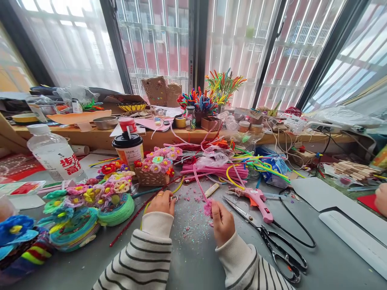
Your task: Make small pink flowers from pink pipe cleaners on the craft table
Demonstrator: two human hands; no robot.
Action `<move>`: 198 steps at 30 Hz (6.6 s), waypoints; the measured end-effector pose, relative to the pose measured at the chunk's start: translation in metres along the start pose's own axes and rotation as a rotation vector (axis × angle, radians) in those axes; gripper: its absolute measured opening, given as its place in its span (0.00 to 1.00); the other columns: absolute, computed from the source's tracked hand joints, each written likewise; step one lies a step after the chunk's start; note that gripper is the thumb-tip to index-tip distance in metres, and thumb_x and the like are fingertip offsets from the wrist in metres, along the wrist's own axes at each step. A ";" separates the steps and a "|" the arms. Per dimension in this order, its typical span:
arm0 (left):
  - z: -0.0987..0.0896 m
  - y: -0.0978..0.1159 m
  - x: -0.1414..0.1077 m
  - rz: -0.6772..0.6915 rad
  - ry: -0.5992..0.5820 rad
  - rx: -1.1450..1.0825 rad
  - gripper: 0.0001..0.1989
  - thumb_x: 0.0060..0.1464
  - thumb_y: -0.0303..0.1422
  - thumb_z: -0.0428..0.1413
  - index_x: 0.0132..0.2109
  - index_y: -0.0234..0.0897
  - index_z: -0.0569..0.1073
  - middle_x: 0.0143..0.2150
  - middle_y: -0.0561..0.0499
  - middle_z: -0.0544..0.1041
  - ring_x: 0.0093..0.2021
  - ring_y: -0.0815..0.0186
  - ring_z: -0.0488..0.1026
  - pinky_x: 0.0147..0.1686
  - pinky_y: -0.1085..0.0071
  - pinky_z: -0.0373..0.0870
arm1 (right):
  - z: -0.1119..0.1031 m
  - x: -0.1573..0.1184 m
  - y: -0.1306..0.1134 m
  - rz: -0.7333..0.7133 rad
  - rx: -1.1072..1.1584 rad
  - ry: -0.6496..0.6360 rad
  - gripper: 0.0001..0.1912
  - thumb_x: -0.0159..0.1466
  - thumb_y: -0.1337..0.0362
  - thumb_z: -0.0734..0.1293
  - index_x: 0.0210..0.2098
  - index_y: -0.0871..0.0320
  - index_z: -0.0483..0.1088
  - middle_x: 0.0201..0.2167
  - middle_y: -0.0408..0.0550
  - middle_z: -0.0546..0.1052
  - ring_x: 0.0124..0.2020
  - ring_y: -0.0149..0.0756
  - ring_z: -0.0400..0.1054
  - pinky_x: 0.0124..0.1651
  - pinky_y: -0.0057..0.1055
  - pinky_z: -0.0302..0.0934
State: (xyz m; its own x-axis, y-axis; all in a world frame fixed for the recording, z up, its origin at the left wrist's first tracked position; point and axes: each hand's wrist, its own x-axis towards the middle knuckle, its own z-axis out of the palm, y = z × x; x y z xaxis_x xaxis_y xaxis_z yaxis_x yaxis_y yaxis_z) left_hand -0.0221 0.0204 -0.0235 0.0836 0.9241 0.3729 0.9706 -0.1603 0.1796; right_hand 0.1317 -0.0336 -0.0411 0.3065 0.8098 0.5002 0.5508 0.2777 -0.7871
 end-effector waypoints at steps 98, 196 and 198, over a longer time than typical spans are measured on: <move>-0.018 0.025 -0.011 0.252 -0.099 -0.551 0.14 0.50 0.36 0.39 0.28 0.35 0.65 0.19 0.54 0.66 0.20 0.72 0.62 0.22 0.77 0.57 | -0.016 0.007 0.005 0.361 0.665 -0.413 0.15 0.54 0.55 0.57 0.23 0.60 0.67 0.22 0.45 0.65 0.22 0.29 0.59 0.18 0.22 0.51; -0.013 0.046 -0.007 -0.247 -0.181 -1.518 0.11 0.34 0.30 0.57 0.27 0.31 0.63 0.19 0.55 0.69 0.18 0.74 0.65 0.15 0.79 0.63 | -0.014 -0.003 -0.005 -0.161 -0.014 -0.633 0.32 0.54 0.43 0.43 0.13 0.61 0.61 0.14 0.43 0.61 0.18 0.28 0.56 0.22 0.25 0.49; -0.013 0.047 -0.007 -0.254 -0.166 -1.514 0.11 0.34 0.30 0.58 0.26 0.31 0.63 0.19 0.56 0.69 0.18 0.74 0.65 0.15 0.80 0.63 | -0.013 -0.002 -0.003 -0.169 -0.006 -0.620 0.31 0.55 0.44 0.45 0.12 0.61 0.60 0.13 0.43 0.61 0.18 0.28 0.56 0.23 0.24 0.49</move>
State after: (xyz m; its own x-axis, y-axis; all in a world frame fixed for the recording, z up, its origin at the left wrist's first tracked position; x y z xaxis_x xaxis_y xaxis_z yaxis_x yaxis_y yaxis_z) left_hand 0.0197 0.0020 -0.0063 0.0796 0.9911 0.1070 -0.1582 -0.0934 0.9830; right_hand 0.1394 -0.0430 -0.0352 -0.2898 0.9041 0.3139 0.5570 0.4261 -0.7129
